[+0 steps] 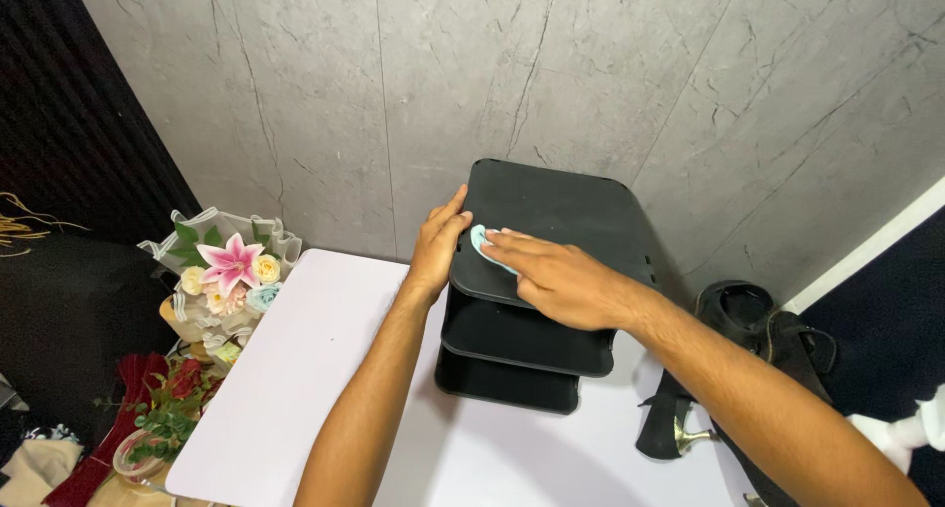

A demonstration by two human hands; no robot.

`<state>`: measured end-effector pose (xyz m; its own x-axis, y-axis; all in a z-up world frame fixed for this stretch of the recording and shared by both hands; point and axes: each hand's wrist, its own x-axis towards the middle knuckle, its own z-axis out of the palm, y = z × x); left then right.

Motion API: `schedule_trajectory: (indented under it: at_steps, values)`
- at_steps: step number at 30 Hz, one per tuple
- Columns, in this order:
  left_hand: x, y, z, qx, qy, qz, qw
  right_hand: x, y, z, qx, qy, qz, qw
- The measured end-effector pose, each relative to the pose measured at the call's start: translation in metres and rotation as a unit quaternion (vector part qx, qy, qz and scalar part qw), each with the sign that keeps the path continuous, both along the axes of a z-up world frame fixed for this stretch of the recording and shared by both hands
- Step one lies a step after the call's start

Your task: The person assembles a black plastic three-tier shoe rack by snapping together legs and shelves, then wipes the top shelf with a cloth. The person then cleans a black shoe with a cloth and brushes it with a white brush.

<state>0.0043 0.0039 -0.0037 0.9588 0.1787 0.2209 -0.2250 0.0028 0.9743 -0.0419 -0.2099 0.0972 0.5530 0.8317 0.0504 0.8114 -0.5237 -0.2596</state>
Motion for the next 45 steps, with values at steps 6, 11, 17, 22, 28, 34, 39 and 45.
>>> schedule_trajectory:
  at_steps: [6, 11, 17, 22, 28, 34, 39, 45]
  values:
    - [-0.010, 0.003, 0.013, 0.013, 0.023, -0.024, 0.999, -0.006, -0.055, 0.013, -0.009, 0.065, -0.127, 0.990]
    - [-0.017, -0.008, 0.022, 0.013, 0.055, -0.015, 0.998, 0.030, -0.084, 0.010, -0.033, 0.058, -0.307, 0.949]
    - [-0.020, -0.003, 0.024, 0.017, 0.050, 0.005, 0.999, 0.038, -0.039, 0.002, -0.052, -0.038, -0.233, 0.970]
    - [-0.020, -0.001, 0.021, -0.031, 0.024, -0.007, 0.999, -0.013, 0.012, 0.005, 0.050, 0.026, -0.148, 0.987]
    - [-0.008, 0.006, 0.010, 0.103, -0.089, -0.026, 0.990, -0.004, -0.022, 0.003, 0.014, 0.026, -0.152, 0.988]
    - [0.003, 0.008, 0.008, 0.129, -0.163, -0.080, 0.975, 0.078, -0.085, 0.004, -0.054, 0.052, -0.265, 0.961]
    - [-0.002, 0.018, 0.013, 0.136, -0.097, -0.081, 0.983, 0.112, -0.043, -0.004, -0.163, -0.040, -0.270, 0.948]
    - [0.002, 0.019, 0.010, 0.146, -0.134, -0.083, 0.977, 0.056, 0.009, -0.001, -0.074, -0.004, -0.110, 0.991]
